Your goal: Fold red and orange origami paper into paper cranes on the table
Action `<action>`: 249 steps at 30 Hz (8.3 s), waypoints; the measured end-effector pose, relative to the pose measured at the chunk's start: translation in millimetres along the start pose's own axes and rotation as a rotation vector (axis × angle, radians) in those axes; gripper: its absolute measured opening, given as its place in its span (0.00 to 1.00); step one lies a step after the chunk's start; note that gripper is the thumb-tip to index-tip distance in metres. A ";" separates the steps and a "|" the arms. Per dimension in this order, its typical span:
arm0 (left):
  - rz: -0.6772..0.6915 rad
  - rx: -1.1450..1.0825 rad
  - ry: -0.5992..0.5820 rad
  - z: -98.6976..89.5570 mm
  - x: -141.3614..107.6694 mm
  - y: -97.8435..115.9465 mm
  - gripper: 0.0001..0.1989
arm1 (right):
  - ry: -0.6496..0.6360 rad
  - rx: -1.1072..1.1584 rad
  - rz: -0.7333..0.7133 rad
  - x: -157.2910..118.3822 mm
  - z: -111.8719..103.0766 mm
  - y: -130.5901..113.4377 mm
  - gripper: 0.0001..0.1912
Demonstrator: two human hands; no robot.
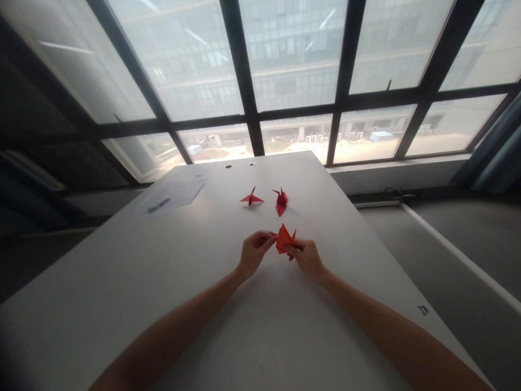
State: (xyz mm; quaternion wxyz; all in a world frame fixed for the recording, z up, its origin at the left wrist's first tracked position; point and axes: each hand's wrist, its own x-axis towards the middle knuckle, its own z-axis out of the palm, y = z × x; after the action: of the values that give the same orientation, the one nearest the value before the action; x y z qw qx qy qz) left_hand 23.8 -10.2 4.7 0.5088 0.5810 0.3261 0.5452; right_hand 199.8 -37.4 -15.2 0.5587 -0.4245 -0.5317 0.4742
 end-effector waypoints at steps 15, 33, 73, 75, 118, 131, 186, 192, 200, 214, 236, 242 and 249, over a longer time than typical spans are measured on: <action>-0.066 0.030 -0.004 1.5 -0.9 -3.4 0.13 | -0.041 -0.111 -0.044 0.2 -2.4 4.6 0.15; -0.211 -0.057 -0.075 5.4 -3.7 2.0 0.15 | -0.082 -0.089 -0.023 -0.7 -0.8 -5.1 0.18; -0.079 0.022 -0.057 0.1 2.9 -23.1 0.17 | 0.179 -0.449 -0.421 6.0 -8.9 -3.2 0.02; -0.073 -0.008 -0.072 0.6 3.3 -20.6 0.18 | 0.198 -0.503 -0.485 5.7 -10.1 -3.8 0.02; -0.210 -0.193 -0.205 0.0 -2.3 2.0 0.21 | -0.024 -0.194 -0.093 5.2 -6.0 3.6 0.12; -0.118 0.059 -0.101 1.7 -4.8 -3.5 0.21 | 0.015 -0.030 0.004 -0.5 1.5 0.1 0.15; -0.362 -0.147 -0.050 4.9 -2.9 -8.0 0.21 | 0.070 -0.069 -0.098 5.3 1.4 -0.5 0.13; -0.370 -0.148 -0.078 4.0 -2.1 -4.0 0.21 | 0.084 -0.061 -0.099 5.9 2.6 0.6 0.13; -0.105 0.057 -0.058 0.1 0.0 -4.3 0.14 | 0.054 -0.222 -0.150 13.7 -11.4 4.4 0.11; 0.299 0.446 -0.016 5.7 -2.3 -16.1 0.05 | 0.136 -0.215 -0.220 31.7 -23.1 -2.5 0.13; -0.060 0.334 0.125 7.4 3.2 -22.6 0.14 | 0.180 -0.413 -0.031 198.3 -120.8 -13.6 0.08; -0.033 0.503 0.069 -6.8 12.4 -20.8 0.16 | 0.499 -0.490 -0.001 178.1 -129.5 -5.3 0.17; 0.134 1.127 -0.176 -14.8 6.6 -20.6 0.31 | 0.262 -0.753 -0.224 78.9 -58.6 11.1 0.18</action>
State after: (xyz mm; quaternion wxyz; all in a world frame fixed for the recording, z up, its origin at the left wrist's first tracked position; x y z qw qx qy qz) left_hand 14.4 5.0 -14.5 0.1100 0.8251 0.4852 0.2677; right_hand 256.1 43.9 -15.2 0.4755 -0.5957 -0.6352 0.1247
